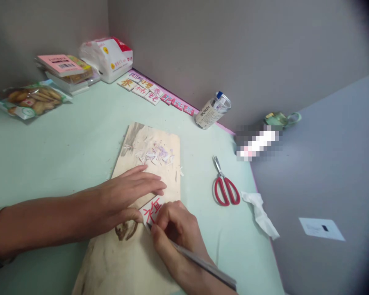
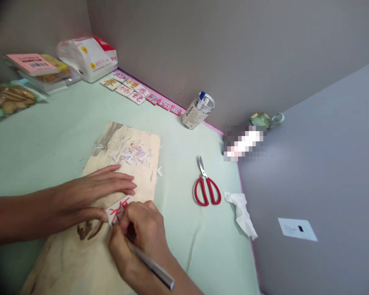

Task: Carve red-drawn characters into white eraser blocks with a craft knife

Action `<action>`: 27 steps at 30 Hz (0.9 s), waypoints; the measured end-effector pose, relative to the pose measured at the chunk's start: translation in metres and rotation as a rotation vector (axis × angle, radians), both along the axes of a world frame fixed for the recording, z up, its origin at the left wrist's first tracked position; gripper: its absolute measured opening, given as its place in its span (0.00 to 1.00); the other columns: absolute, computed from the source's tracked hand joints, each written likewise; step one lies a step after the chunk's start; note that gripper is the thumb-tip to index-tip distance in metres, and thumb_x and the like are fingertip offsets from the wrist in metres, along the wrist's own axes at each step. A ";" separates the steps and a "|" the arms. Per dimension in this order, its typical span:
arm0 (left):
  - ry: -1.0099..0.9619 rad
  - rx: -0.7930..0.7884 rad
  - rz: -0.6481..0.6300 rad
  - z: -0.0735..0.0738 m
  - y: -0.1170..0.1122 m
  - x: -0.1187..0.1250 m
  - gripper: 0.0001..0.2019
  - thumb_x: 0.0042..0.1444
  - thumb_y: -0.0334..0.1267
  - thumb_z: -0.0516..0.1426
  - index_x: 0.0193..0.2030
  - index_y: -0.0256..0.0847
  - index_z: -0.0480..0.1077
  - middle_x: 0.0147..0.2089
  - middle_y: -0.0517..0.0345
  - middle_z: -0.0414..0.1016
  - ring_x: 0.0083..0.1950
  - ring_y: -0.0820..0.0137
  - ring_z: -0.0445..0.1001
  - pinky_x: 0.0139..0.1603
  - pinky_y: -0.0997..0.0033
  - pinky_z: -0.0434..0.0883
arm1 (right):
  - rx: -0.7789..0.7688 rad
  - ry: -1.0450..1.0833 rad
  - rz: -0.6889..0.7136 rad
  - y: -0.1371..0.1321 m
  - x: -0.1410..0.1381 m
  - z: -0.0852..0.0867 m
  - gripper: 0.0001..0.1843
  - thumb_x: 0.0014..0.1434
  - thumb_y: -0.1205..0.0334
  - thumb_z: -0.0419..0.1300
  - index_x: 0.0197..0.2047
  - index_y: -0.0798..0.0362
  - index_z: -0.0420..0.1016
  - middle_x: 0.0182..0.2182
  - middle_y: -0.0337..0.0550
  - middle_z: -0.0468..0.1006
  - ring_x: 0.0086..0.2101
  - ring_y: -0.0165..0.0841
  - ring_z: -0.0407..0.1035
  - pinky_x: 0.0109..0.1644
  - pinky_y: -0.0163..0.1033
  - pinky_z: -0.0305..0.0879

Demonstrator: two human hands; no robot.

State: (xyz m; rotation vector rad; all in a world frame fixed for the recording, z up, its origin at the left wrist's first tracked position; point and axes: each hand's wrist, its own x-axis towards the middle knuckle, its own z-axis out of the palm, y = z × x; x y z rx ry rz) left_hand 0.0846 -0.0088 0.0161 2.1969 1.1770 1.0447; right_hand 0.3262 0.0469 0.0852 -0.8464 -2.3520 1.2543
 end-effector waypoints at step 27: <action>0.189 0.114 0.192 0.004 -0.010 -0.005 0.18 0.75 0.39 0.63 0.68 0.47 0.71 0.60 0.56 0.83 0.69 0.60 0.77 0.86 0.54 0.55 | -0.108 0.043 -0.314 0.007 -0.005 -0.016 0.14 0.62 0.58 0.60 0.27 0.44 0.60 0.21 0.32 0.64 0.25 0.32 0.56 0.29 0.37 0.55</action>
